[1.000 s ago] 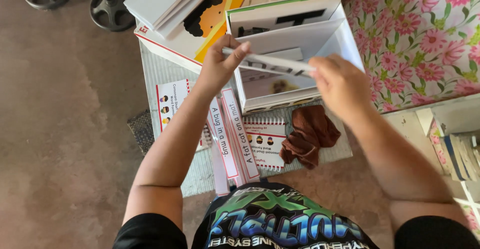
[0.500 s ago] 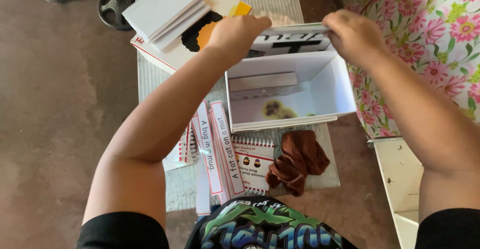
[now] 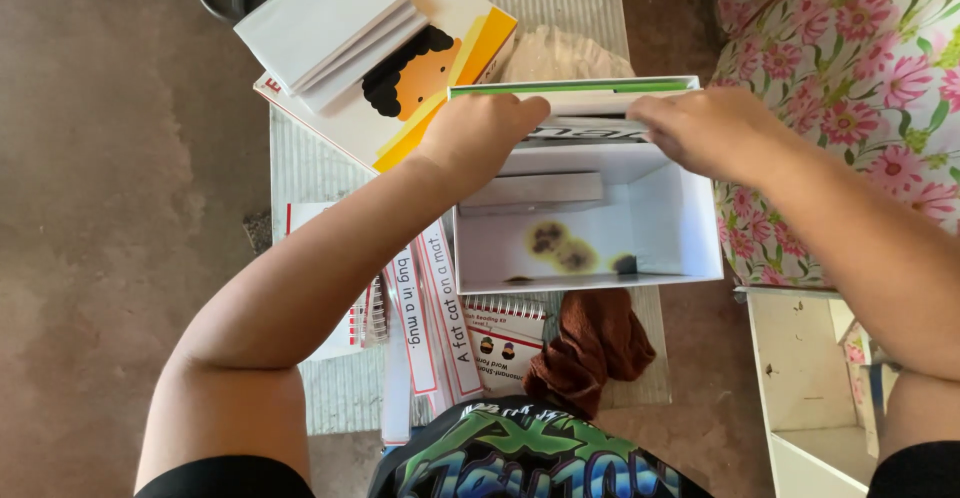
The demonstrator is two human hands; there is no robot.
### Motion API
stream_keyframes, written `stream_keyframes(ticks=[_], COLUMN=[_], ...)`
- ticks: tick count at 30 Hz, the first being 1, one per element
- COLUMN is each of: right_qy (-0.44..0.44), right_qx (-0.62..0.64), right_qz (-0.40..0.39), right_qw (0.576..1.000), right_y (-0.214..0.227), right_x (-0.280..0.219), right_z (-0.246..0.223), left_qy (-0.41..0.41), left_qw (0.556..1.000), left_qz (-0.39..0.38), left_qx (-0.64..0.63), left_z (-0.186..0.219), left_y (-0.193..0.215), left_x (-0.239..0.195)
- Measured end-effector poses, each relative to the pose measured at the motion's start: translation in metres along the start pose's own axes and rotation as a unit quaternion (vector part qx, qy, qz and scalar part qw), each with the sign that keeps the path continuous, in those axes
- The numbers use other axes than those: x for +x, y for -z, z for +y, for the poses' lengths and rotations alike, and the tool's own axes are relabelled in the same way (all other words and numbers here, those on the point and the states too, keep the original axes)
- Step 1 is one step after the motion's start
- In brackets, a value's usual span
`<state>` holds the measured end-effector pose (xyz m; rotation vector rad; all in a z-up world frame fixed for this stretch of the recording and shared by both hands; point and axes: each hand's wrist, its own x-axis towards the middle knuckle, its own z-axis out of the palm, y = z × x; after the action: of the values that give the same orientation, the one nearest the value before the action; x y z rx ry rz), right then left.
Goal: The person sorts through a stack of educational flashcards on a table, picking them up and placing them into a white box. They then use a brown cloth to wipe the surface of the table and the cards before continuing to organize the remaining items.
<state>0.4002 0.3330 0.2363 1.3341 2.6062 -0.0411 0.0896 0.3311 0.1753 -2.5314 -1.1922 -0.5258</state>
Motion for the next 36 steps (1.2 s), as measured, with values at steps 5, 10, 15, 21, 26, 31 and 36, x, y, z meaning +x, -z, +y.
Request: stream_keyframes(ticks=[5,10,15,21,26,31,36], right_qy=[0.011,0.003,-0.019,0.003,0.0,0.007,0.004], right_qx=[-0.033,-0.119,-0.111,-0.24,-0.245,-0.246,-0.229], right_qz=[0.022,0.101,0.099,0.186,0.209,0.223,0.224], right_qw=[0.999,0.988,0.989,0.953,0.947,0.943,0.947], right_y=[-0.054,-0.094,-0.12,-0.091,-0.086,-0.084,-0.083], right_x=[0.031,0.048,0.059,0.054,0.06,0.065,0.065], right_z=[0.004,0.011,0.013,-0.011,-0.018,-0.014,-0.01], left_qy=[0.013,0.029,0.004,0.093,0.073,0.02,0.017], left_qw=[1.0,0.993,0.989,0.941,0.845,0.809,0.808], left_qz=[0.009,0.107,0.15,-0.299,-0.47,-0.532,-0.533], left_qx=[-0.002,0.04,0.002,-0.126,-0.244,-0.249,-0.252], left_z=[0.0,-0.008,-0.004,0.01,-0.008,-0.01,-0.014], left_y=[-0.028,-0.027,-0.034,-0.051,-0.102,-0.124,-0.119], left_x=[-0.005,-0.001,-0.008,-0.023,-0.002,0.009,0.006])
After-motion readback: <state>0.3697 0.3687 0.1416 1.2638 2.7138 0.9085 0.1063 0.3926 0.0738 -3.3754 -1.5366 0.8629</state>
